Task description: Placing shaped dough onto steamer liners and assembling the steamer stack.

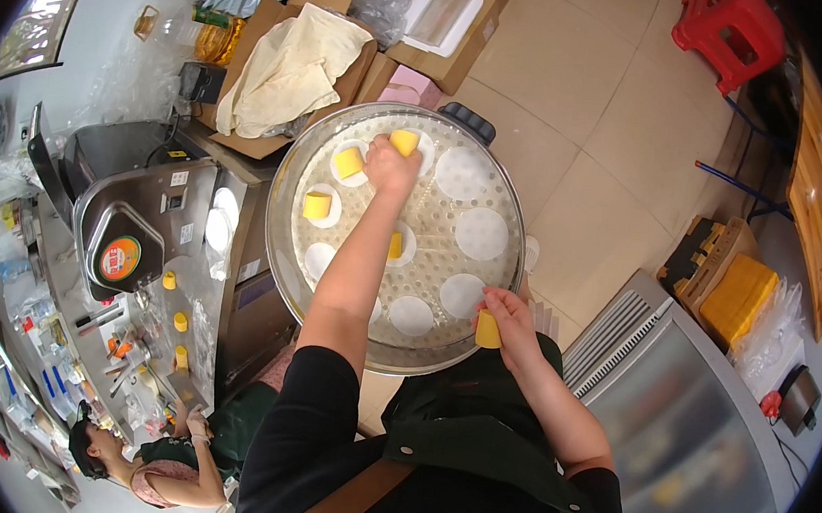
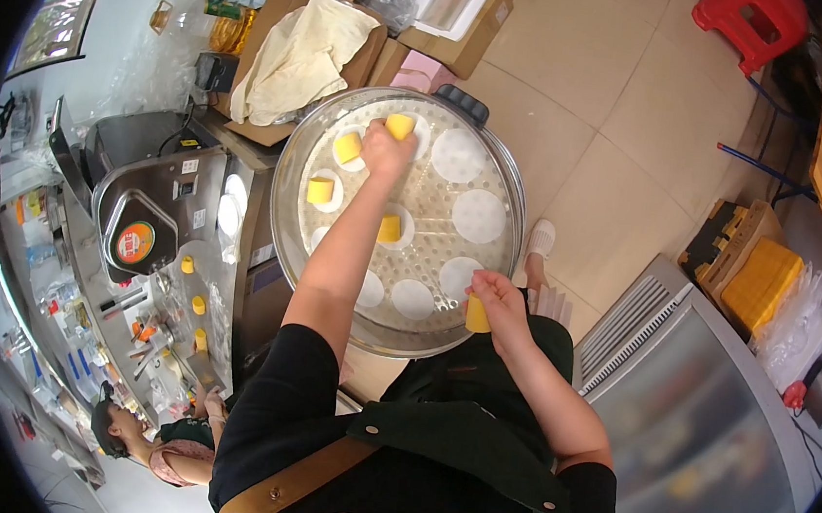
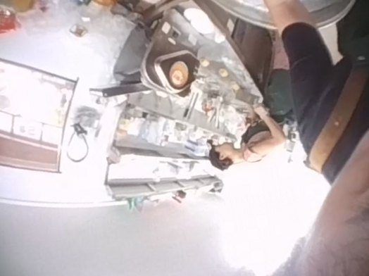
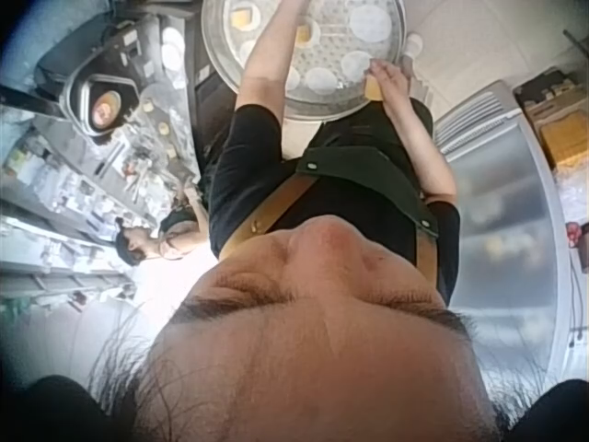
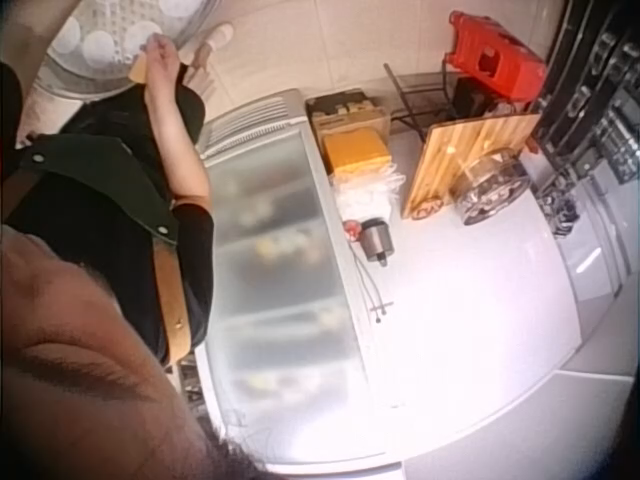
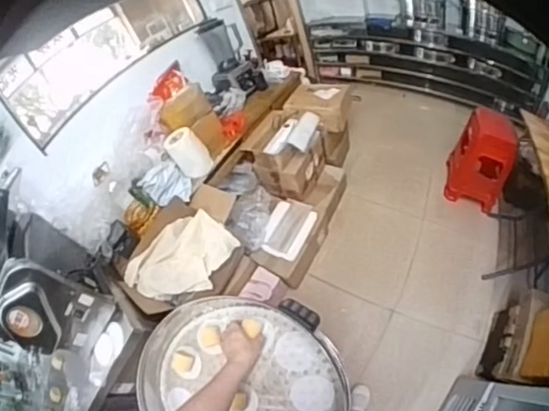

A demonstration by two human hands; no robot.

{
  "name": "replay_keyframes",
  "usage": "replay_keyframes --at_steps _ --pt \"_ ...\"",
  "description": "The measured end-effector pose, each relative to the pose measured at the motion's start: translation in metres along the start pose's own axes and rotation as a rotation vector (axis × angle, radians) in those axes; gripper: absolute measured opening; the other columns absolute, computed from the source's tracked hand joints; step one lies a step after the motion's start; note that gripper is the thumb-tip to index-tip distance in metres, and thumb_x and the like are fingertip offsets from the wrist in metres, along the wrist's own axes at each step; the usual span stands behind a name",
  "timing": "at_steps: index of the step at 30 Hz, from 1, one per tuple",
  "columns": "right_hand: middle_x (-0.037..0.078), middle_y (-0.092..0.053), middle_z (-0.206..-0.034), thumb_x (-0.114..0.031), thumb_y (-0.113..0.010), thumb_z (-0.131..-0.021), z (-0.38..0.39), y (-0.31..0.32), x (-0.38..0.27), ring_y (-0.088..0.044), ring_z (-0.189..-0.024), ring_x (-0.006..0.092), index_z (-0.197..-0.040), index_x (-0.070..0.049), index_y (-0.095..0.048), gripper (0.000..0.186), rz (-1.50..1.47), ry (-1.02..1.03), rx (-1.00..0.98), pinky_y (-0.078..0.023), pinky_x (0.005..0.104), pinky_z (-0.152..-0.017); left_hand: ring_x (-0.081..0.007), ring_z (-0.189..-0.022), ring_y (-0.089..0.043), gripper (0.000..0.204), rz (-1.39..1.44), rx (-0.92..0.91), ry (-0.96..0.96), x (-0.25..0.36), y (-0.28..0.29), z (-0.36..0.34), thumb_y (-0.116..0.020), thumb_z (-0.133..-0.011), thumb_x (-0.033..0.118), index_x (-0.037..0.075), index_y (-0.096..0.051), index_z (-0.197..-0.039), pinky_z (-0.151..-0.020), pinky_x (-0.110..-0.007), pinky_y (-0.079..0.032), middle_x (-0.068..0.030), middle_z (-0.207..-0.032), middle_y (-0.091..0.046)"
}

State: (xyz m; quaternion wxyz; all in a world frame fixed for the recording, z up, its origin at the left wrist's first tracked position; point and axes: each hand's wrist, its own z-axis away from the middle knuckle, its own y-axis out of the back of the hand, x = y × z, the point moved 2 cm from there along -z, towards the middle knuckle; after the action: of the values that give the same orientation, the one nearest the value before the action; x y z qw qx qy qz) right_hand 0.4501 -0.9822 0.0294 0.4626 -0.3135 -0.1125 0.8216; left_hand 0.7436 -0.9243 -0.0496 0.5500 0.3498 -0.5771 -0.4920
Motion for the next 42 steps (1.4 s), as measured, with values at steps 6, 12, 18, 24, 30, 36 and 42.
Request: replay_keyframes --at_steps 6,12,18,24,30,36,42 --pt "0.005 -0.056 -0.078 -0.023 -0.049 -0.087 0.001 0.000 -0.001 -0.056 -0.063 0.0139 -0.100 -0.002 -0.048 0.025 -0.003 -0.010 0.007 -0.046 0.0253 -0.057 -0.0295 -0.090 -0.051 0.046 0.042 -0.008 0.034 0.006 0.008 0.015 -0.067 -0.059 0.026 0.003 -0.049 -0.095 -0.079 -0.041 -0.036 -0.0129 -0.093 -0.055" --pt "0.005 -0.056 -0.078 -0.024 -0.049 -0.087 0.001 0.001 0.001 -0.056 -0.064 0.0138 -0.101 -0.002 -0.048 0.026 0.006 -0.006 0.006 -0.046 0.0251 -0.057 -0.0275 -0.094 -0.047 0.048 -0.006 0.016 0.047 0.006 0.004 0.022 -0.068 -0.060 0.027 0.004 -0.047 -0.096 -0.082 -0.039 -0.032 -0.0116 -0.094 -0.053" --pt "0.007 -0.056 -0.079 -0.025 -0.048 -0.087 0.001 0.001 0.002 -0.056 -0.063 0.0151 -0.101 -0.002 -0.049 0.027 0.000 0.004 0.002 -0.046 0.0257 -0.056 -0.0276 -0.095 -0.046 0.054 -0.008 0.126 -0.033 0.010 0.013 0.038 -0.070 -0.062 0.031 0.002 -0.046 -0.100 -0.082 -0.038 -0.031 -0.0116 -0.097 -0.051" --pt "0.009 -0.056 -0.083 -0.038 -0.034 -0.090 -0.007 -0.014 -0.021 -0.056 -0.069 0.0185 -0.105 -0.001 -0.047 0.042 -0.129 0.044 0.038 -0.046 0.0292 -0.063 -0.0211 -0.088 -0.048 0.033 0.726 -0.347 -0.178 0.015 0.066 0.136 -0.056 -0.079 0.012 -0.002 -0.044 -0.106 -0.069 -0.030 -0.041 -0.0140 -0.098 -0.048" --pt "0.011 -0.051 -0.100 -0.044 -0.025 -0.090 -0.023 -0.028 -0.036 -0.049 -0.096 0.0196 -0.112 0.000 -0.040 0.052 -0.095 0.216 0.024 -0.037 0.0316 -0.086 -0.0163 -0.095 -0.049 0.041 0.899 -0.565 -0.254 0.024 0.086 0.211 -0.055 -0.081 0.013 -0.003 -0.039 -0.115 -0.076 -0.026 -0.042 -0.0120 -0.102 -0.050" --pt "0.013 -0.043 -0.117 -0.045 -0.025 -0.090 -0.018 -0.035 -0.036 -0.042 -0.107 0.0203 -0.120 0.001 -0.032 0.056 -0.062 0.194 0.001 -0.031 0.0326 -0.093 -0.0154 -0.102 -0.047 0.043 1.259 -0.722 0.092 0.012 0.076 0.200 -0.050 -0.085 0.014 -0.001 -0.036 -0.122 -0.083 -0.027 -0.040 -0.0089 -0.112 -0.048" --pt "0.017 -0.031 -0.130 -0.044 -0.030 -0.090 -0.017 -0.035 -0.033 -0.030 -0.122 0.0229 -0.128 0.004 -0.023 0.062 -0.041 0.177 -0.099 -0.025 0.0332 -0.099 -0.0130 -0.104 -0.045 0.039 1.393 -0.899 0.409 -0.003 0.066 0.188 -0.042 -0.089 0.017 0.000 -0.034 -0.123 -0.086 -0.029 -0.039 -0.0078 -0.114 -0.047"
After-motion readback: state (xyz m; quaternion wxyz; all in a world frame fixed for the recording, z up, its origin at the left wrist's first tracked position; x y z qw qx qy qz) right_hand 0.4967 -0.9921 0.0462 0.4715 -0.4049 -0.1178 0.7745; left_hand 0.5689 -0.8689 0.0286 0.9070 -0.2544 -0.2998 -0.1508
